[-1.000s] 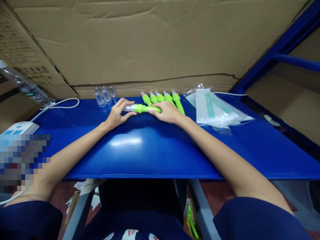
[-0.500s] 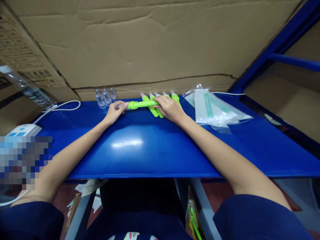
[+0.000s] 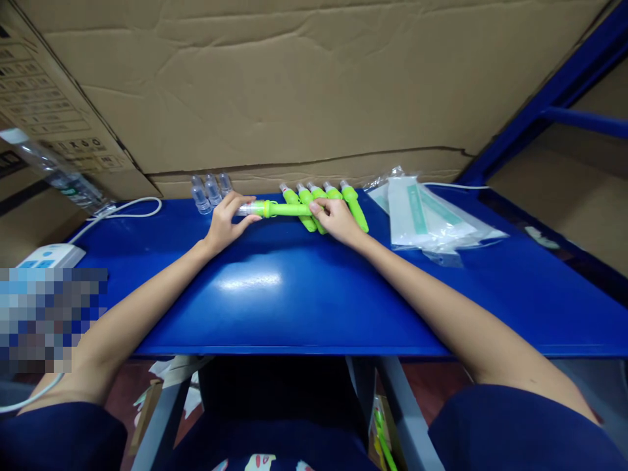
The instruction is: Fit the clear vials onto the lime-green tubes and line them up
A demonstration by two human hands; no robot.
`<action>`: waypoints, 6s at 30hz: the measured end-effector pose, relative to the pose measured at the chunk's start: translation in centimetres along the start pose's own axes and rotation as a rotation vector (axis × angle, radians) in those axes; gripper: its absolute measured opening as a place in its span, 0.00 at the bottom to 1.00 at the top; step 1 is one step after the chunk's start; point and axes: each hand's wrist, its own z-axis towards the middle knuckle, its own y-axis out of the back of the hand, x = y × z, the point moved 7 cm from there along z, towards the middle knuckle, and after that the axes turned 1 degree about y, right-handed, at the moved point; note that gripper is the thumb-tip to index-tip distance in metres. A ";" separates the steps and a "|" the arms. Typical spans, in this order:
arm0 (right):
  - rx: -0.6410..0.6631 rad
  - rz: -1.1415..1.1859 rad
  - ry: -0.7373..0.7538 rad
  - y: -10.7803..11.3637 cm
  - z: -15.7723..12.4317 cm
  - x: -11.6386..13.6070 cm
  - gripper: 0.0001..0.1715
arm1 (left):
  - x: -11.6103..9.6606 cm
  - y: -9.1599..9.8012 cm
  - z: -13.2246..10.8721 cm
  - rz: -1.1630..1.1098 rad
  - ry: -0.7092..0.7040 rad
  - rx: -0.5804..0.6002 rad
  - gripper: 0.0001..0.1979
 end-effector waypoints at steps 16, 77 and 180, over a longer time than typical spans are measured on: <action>-0.149 -0.292 0.183 0.1 -0.8 4.3 0.30 | 5.6 4.0 -0.8 0.278 0.493 -0.272 0.28; 0.201 -0.392 -0.075 -4.1 -0.8 3.5 0.21 | 8.0 -2.6 -0.9 -0.625 0.511 -0.112 0.28; 0.092 0.574 -0.300 1.8 -0.4 -0.7 0.29 | 3.5 -1.9 -0.4 -0.668 0.444 -0.284 0.31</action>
